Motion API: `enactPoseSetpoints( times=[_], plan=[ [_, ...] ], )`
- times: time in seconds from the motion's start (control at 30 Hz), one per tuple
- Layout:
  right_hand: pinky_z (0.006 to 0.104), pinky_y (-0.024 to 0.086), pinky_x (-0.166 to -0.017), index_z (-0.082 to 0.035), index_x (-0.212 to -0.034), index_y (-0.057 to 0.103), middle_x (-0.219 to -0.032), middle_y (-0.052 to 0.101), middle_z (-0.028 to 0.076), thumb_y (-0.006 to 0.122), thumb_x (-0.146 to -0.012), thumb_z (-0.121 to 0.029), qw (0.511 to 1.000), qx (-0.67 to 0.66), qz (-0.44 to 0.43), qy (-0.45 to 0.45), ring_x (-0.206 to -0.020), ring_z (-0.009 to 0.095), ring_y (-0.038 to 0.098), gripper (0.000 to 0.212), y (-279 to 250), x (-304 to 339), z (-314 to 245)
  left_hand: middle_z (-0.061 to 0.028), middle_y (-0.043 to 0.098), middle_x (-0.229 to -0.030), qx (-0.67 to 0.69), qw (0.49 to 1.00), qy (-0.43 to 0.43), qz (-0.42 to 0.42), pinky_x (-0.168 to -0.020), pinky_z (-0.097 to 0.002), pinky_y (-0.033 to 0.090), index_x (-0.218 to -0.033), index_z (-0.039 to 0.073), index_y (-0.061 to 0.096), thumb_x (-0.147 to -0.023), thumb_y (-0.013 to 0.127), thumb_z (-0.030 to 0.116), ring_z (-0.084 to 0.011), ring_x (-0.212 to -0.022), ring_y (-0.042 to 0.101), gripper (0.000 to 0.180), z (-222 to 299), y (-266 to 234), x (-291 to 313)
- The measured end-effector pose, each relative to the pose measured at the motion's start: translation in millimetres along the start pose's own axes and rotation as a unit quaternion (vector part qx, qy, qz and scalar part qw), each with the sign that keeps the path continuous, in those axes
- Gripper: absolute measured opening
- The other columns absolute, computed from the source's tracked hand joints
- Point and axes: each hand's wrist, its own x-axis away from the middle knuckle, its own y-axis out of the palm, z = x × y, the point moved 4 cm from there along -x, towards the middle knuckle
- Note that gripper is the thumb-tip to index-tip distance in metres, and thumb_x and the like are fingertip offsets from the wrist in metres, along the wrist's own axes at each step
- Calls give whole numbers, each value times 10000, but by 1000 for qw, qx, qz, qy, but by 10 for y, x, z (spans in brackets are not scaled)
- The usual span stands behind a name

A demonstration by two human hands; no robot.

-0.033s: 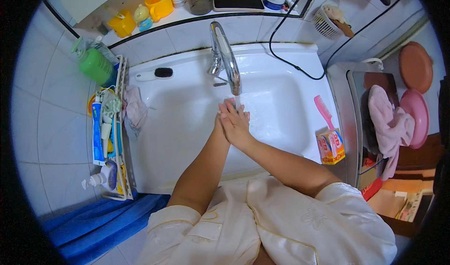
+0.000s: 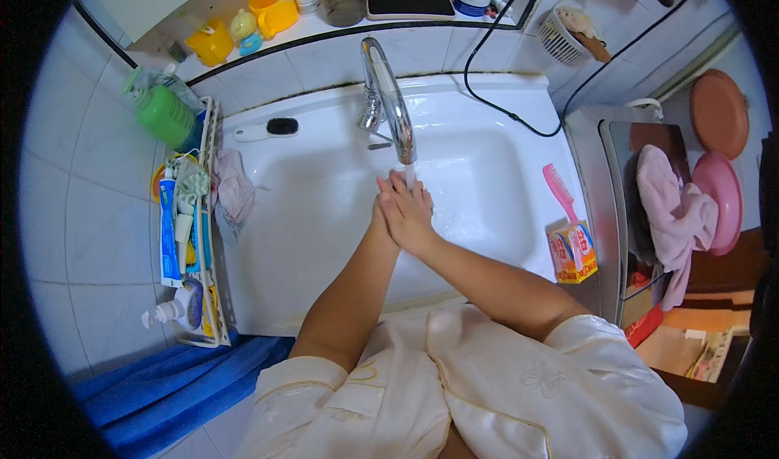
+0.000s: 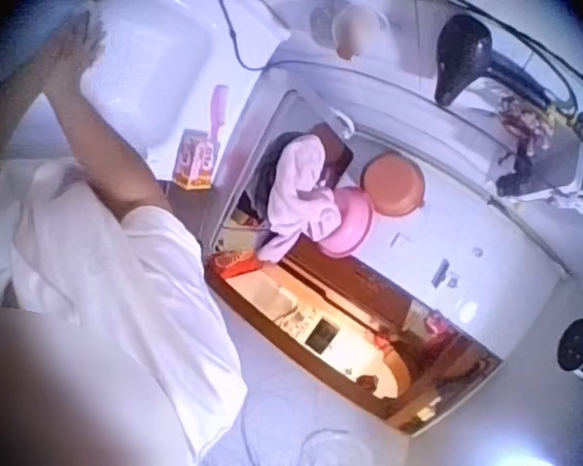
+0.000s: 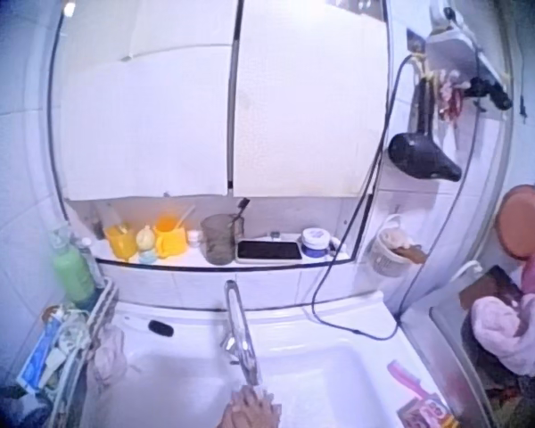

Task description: The person washes a small black-and-white cloth by hand in a bathroom sink. They wet the cloth, apply liquid soap from a green bottle, rub and rinse it repeatedly, then wring it out. The person briefly handles a pink towel on a nearby washing machine before returning to rinse the cloth again.

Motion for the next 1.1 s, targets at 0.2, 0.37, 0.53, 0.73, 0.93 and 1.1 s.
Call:
enactPoseSetpoints(
  times=[0.2,0.37,0.53,0.73,0.93,1.1],
  plan=[
    [414,393,-779,-43,-1044,487,-934,548,201,326,-857,-289,952,27,-246,180,-893,320,519,348,127,-253,421,11,526,-994,4,989,-2,151,-806,-335,387,-920,165,514,-832,395,431,-181,-918,501,305,-156,300,10],
    [398,400,-763,-23,-1029,500,-920,556,218,294,-878,-324,906,-203,-271,254,-869,337,528,396,236,-219,584,-55,561,-878,-145,965,-12,216,-687,-352,432,-920,100,530,-854,378,343,-209,-796,533,294,-116,-98,-20],
    [360,409,-705,-1,-951,521,-888,568,169,301,-879,-394,861,-293,-183,374,-816,291,540,456,273,-18,908,-71,565,-895,-320,901,23,292,-666,-333,449,-966,75,522,-857,368,311,-204,-793,544,302,214,54,52],
    [289,410,-687,-33,-941,509,-836,545,59,345,-879,-389,778,-500,-149,350,-748,152,512,397,-21,-101,532,-55,546,-989,-436,858,8,272,-718,-330,441,-1076,70,467,-845,403,372,-192,-885,534,385,500,-134,176],
    [255,394,-631,-58,-933,533,-819,547,12,394,-874,-331,767,-511,-229,313,-710,105,491,311,-252,-165,351,-20,534,-925,-537,830,-44,146,-846,-320,308,-1068,80,476,-843,393,452,-127,-906,450,443,312,323,263],
    [227,367,-544,-32,-947,573,-774,562,11,435,-866,-257,800,-488,-187,295,-602,84,447,276,-561,-174,413,-4,503,-757,-642,749,77,145,-649,-237,355,-874,44,503,-854,449,337,-83,-696,436,299,439,442,259]
  ],
)
